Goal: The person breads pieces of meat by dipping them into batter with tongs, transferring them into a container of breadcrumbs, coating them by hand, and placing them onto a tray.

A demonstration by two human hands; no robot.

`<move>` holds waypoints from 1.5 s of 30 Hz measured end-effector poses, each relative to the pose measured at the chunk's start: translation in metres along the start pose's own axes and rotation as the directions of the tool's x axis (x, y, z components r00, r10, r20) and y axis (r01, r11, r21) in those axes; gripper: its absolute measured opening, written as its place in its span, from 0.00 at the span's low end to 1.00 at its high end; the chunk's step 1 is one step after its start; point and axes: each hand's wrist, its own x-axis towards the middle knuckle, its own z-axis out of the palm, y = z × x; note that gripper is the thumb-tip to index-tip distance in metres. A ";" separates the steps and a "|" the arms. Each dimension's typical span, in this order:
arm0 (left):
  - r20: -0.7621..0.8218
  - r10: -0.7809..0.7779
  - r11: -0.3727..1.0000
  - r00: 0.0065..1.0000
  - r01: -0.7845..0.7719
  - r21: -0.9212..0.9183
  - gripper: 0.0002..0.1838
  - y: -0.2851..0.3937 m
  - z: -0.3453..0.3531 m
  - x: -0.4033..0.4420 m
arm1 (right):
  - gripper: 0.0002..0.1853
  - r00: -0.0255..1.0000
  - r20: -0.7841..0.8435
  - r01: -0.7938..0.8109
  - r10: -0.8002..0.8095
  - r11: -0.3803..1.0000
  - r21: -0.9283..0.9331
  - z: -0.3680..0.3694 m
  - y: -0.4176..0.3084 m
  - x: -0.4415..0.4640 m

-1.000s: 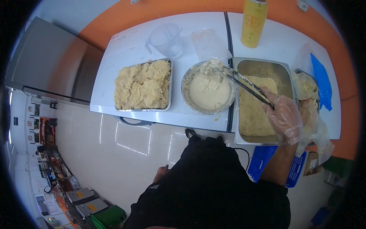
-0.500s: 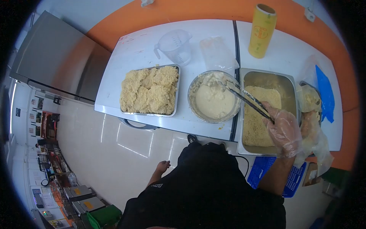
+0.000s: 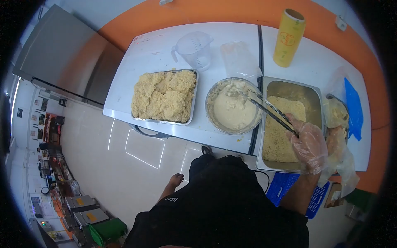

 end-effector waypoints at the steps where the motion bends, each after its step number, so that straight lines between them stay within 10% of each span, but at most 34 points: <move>1: -0.013 0.005 1.000 1.000 -0.005 -0.008 0.19 0.000 0.001 0.001 | 0.25 1.000 0.008 0.014 -0.014 1.000 -0.002 0.000 0.001 0.001; 45: 0.086 -0.286 0.958 0.954 0.283 0.046 0.30 0.038 0.025 -0.058 | 0.26 0.990 0.072 0.125 -0.122 0.992 -0.035 -0.003 0.013 0.014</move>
